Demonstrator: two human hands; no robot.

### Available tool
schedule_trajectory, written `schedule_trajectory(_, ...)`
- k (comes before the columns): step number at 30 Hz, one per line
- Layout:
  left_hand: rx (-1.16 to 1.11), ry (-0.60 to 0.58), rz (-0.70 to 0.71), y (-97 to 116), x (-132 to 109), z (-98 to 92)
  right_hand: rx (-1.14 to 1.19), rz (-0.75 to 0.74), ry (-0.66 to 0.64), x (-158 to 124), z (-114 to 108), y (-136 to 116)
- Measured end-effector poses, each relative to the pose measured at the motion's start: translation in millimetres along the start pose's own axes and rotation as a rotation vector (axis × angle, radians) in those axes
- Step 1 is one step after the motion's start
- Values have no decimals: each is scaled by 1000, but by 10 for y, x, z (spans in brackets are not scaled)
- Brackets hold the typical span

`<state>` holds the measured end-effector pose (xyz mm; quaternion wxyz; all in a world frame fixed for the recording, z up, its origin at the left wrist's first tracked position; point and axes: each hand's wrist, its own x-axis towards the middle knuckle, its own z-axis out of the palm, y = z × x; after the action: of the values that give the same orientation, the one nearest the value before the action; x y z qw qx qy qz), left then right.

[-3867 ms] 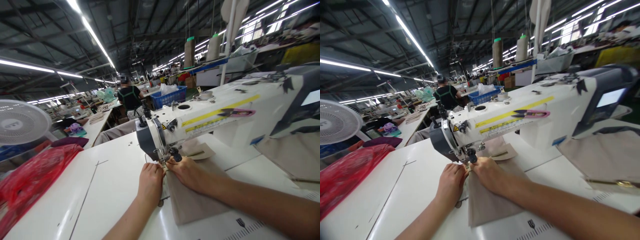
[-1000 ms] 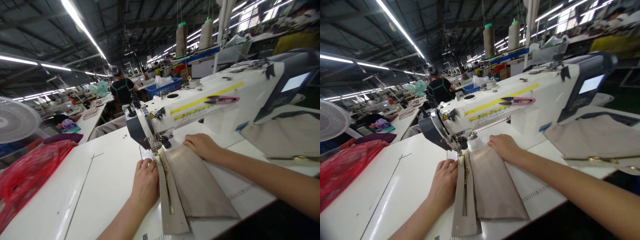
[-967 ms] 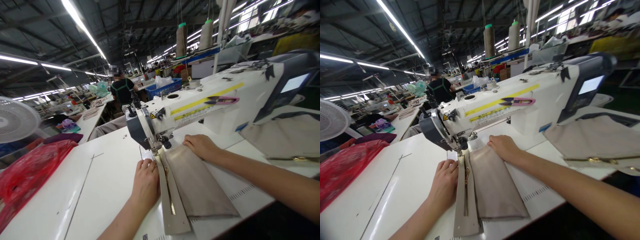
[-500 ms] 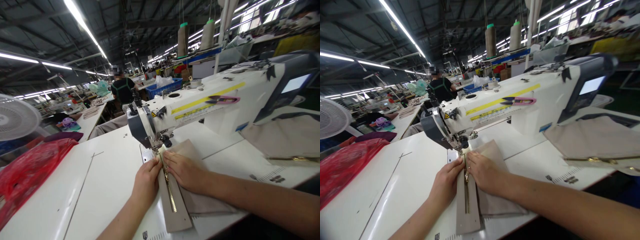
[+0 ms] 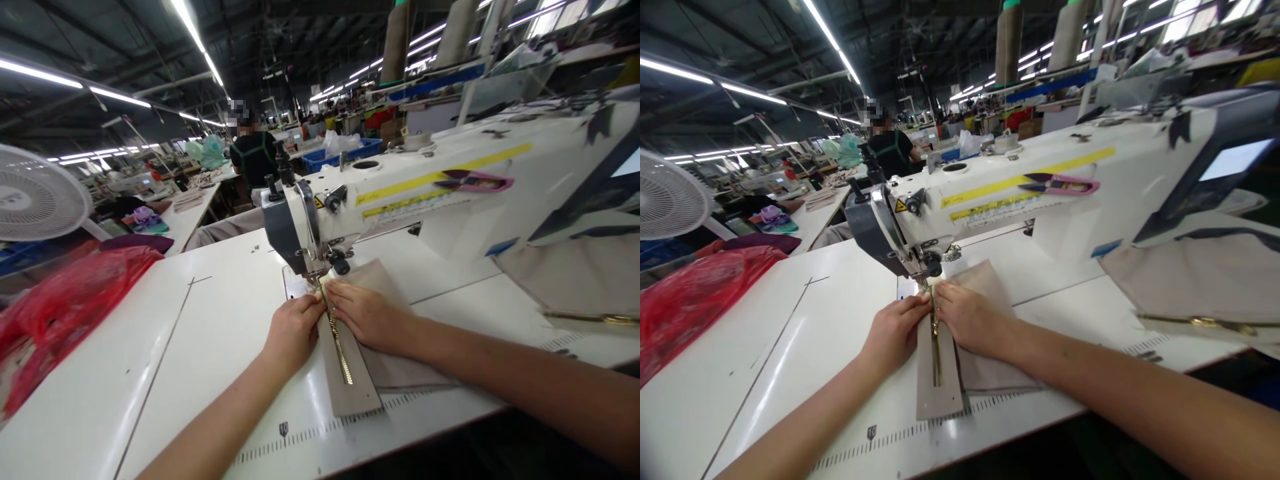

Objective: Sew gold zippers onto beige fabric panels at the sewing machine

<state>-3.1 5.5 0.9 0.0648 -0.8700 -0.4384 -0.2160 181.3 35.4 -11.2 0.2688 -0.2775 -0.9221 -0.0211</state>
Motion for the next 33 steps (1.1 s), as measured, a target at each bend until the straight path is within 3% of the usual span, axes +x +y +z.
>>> schedule_trajectory(9, 8, -40, -23, -62, 62, 13, 148, -6, 11, 77, -44, 102)
schedule_trajectory(13, -27, 6, 38, 37, -56, -54, 133, 57, 2, 2, -109, -37)
schedule_trajectory(18, -25, 77, 54, 183, -207, -107, -48, 80, 33, -57, -199, -279)
schedule_trajectory(24, -37, 112, 4, 261, -250, -91, 116, 32, -5, -343, -390, -645)
schedule_trajectory(28, -42, 97, 0, 286, -255, -87, 84, 29, -1, -480, -344, -748)
schedule_trajectory(33, -43, 85, -12, 297, -255, -84, 116, 26, 64, -458, -271, -755)
